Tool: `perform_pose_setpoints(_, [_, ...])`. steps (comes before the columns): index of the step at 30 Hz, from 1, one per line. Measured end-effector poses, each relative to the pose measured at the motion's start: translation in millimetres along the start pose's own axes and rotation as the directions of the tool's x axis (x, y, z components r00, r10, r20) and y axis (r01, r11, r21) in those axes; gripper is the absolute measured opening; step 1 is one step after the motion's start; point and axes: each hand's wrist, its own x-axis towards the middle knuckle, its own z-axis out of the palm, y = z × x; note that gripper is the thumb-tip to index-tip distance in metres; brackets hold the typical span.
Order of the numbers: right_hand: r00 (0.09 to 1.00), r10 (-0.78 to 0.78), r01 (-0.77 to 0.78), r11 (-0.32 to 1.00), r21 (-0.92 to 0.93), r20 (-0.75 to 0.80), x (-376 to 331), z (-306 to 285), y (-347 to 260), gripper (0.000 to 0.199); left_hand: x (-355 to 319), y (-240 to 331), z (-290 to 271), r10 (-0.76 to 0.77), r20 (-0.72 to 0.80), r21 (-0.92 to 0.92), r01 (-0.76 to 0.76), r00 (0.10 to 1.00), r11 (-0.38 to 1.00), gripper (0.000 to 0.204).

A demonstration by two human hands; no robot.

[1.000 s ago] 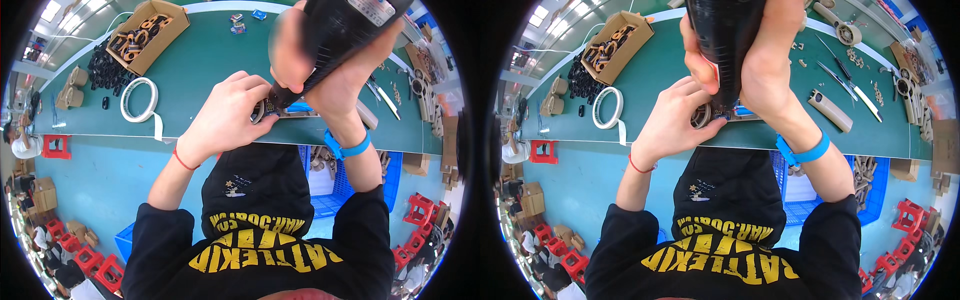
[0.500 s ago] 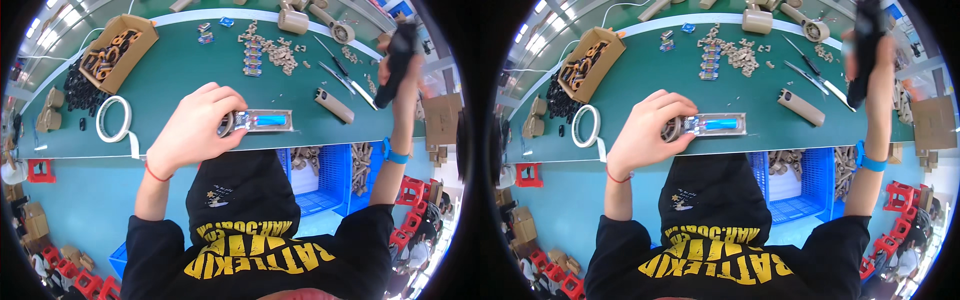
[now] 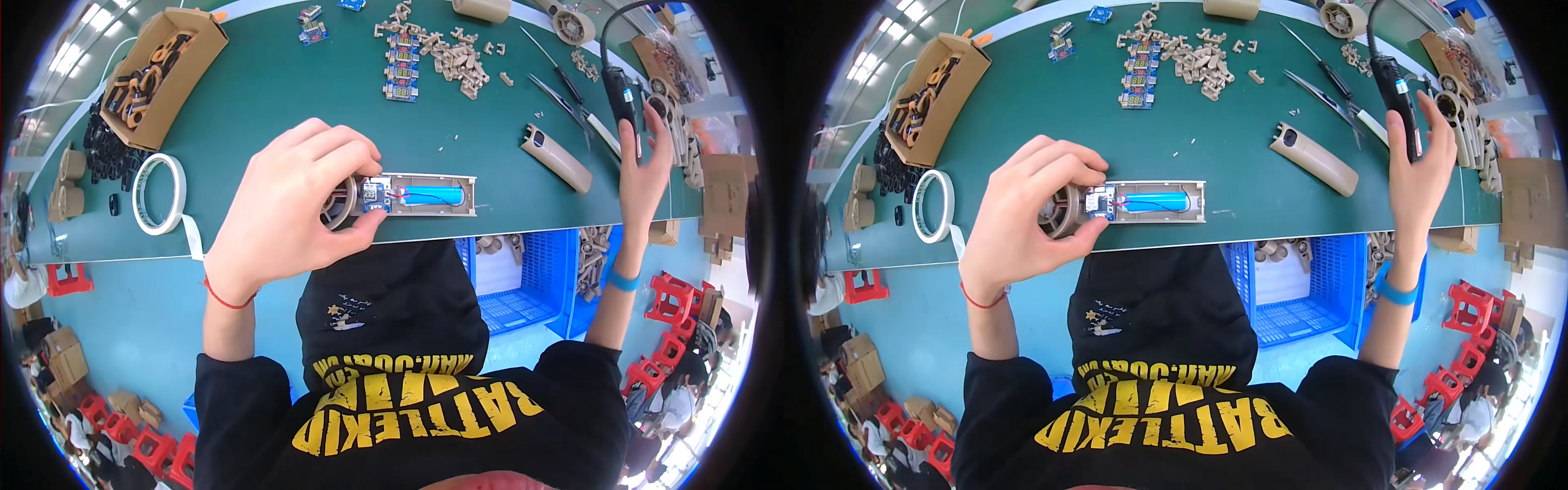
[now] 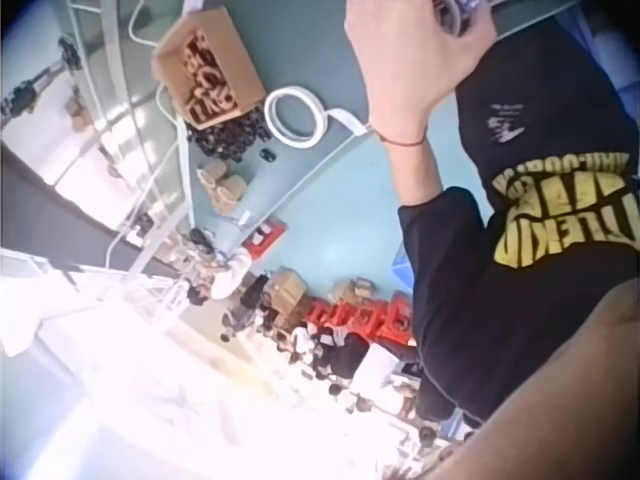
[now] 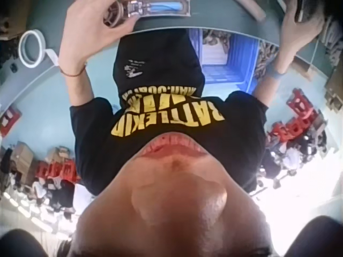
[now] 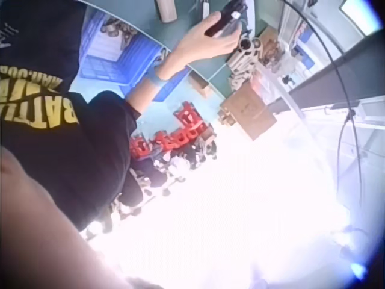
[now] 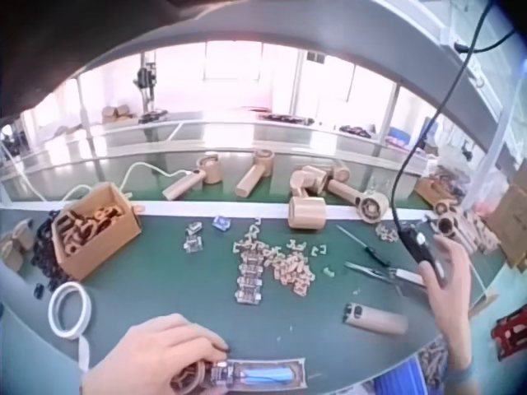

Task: Assembling and testing handheld electric fans at an assembly line station.

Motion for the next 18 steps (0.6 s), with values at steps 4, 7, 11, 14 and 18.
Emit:
perform_pose_setpoints(4, [0.934, -0.114, 0.046, 0.978, 0.201, 0.34, -23.0, -8.8, -57.6, 0.042, -0.9, -2.5, 0.6, 0.021, -0.018, 0.009, -0.021, 1.0, 1.0, 0.031])
perform_pose_setpoints(7, [0.82, -0.235, 0.175, 0.971, 0.163, 0.522, -33.6, 6.1, -57.5, 0.039, -1.3, -3.6, 1.3, 0.03, -0.032, -0.01, -0.03, 0.999, 0.999, 0.032])
perform_pose_setpoints(11, [0.835, -0.068, -0.234, 0.854, 0.464, 0.546, -44.5, 6.5, -42.4, 0.039, -1.2, -4.0, 2.9, 0.033, -0.035, -0.036, -0.034, 0.999, 0.999, 0.033])
perform_pose_setpoints(14, [0.62, 0.162, -0.755, 0.388, 0.528, 0.767, -39.3, -6.6, -55.9, 0.038, -2.9, -4.8, 1.9, 0.037, -0.044, -0.042, -0.039, 0.998, 0.998, 0.033])
perform_pose_setpoints(18, [0.504, 0.039, -0.774, 0.463, 0.432, 0.863, -36.6, 2.2, -67.1, 0.035, -3.1, -5.4, 2.6, 0.026, -0.033, -0.036, -0.027, 0.999, 0.999, 0.033])
